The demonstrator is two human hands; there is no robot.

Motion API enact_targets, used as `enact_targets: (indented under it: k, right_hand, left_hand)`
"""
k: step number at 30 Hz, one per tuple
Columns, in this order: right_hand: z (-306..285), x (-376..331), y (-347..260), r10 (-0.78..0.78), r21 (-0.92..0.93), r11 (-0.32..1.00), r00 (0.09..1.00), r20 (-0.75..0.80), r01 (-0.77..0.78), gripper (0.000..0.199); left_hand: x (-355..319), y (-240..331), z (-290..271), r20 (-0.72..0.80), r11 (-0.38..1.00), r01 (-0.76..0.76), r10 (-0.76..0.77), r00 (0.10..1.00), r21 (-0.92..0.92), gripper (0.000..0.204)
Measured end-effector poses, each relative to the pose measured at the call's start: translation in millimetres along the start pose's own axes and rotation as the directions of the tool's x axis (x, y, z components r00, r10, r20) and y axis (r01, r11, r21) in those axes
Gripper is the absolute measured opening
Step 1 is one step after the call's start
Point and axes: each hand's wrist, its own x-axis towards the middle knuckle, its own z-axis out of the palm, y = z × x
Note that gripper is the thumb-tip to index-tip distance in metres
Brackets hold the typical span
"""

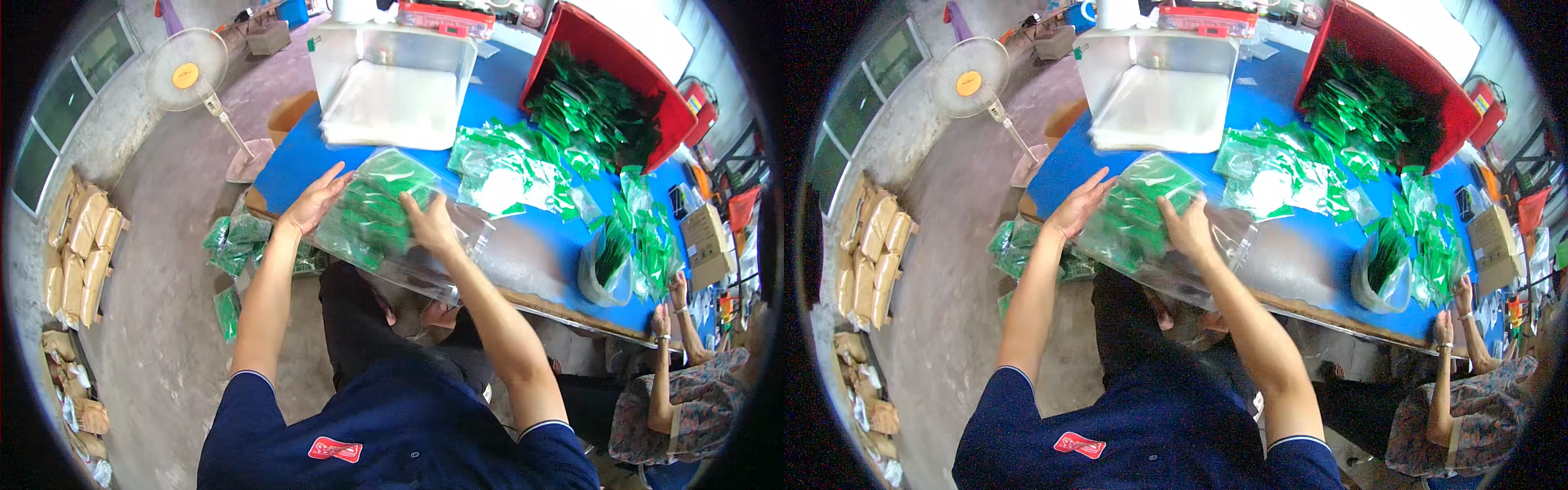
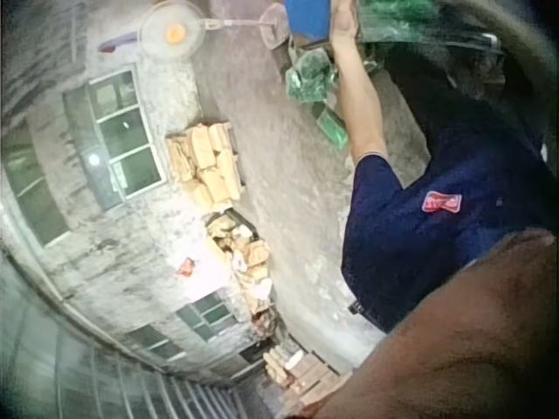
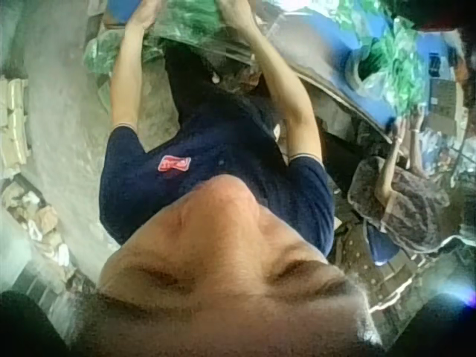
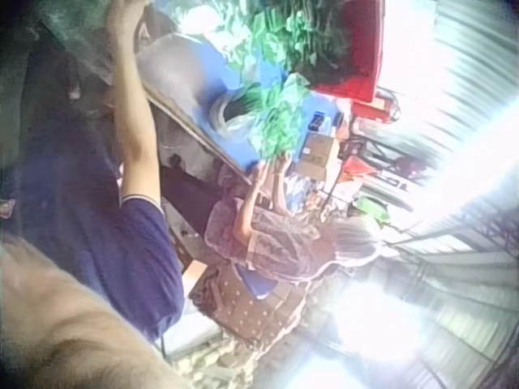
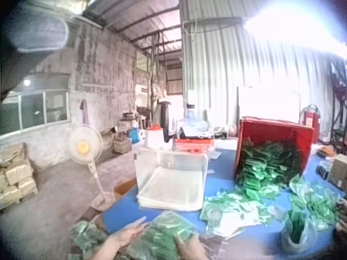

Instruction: The recorder is counting and placing green packets into larger clear plastic bags.

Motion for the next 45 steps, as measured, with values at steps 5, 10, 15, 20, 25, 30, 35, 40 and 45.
enact_targets:
  k: [5, 10, 15, 20, 25, 30, 35, 40, 45]
  right_hand:
    - [35, -1, -8, 0.169, -0.019, 0.985, 0.979, -0.117, -0.172, 0.087]
    - [11, -53, -6, 0.014, 0.364, 0.930, 0.997, 0.075, -0.041, 0.100]
    - [-28, -60, -26, 0.026, -0.035, 0.999, 0.950, 0.310, -0.015, 0.085]
    - [-135, -130, 28, 0.096, -0.101, 0.991, 0.989, 0.109, -0.085, 0.061]
    - [-234, -126, 36, -0.496, -0.710, 0.702, 0.674, -0.548, -0.061, 0.106]
    - [-293, -83, 49, -0.397, -0.753, 0.540, 0.675, -0.622, -0.376, 0.127]
    - [-313, -57, 46, -0.199, -0.534, 0.670, 0.569, -0.798, -0.516, 0.096]
    - [-365, -77, 84, -0.242, -0.546, 0.687, 0.557, -0.795, -0.480, 0.038]
    - [-340, -88, 11, -0.455, -0.567, 0.822, 0.549, -0.700, -0.041, 0.016]
  left_hand:
    - [-9, 19, 14, 0.034, 0.998, -0.007, 0.005, 0.999, 0.055, 0.097]
    - [3, 26, 30, 0.168, 0.786, -0.159, 0.072, 0.983, 0.597, 0.107]
    - [16, 50, 29, 0.262, 0.566, -0.164, -0.097, 0.960, 0.808, 0.100]
    - [18, 46, 88, 0.258, -0.016, -0.258, 0.063, 0.964, 0.966, 0.096]
    - [-4, -4, 132, 0.279, -0.288, -0.264, 0.011, 0.960, 0.920, 0.081]
    - [7, -14, 135, 0.356, -0.294, -0.332, 0.030, 0.934, 0.896, 0.072]
    - [6, 7, 117, 0.326, -0.232, -0.316, 0.007, 0.945, 0.920, 0.068]
    - [1, 28, 75, 0.146, -0.259, -0.137, 0.014, 0.989, 0.956, 0.070]
    - [-13, 29, 115, 0.175, 0.267, -0.283, 0.364, 0.915, 0.921, 0.091]
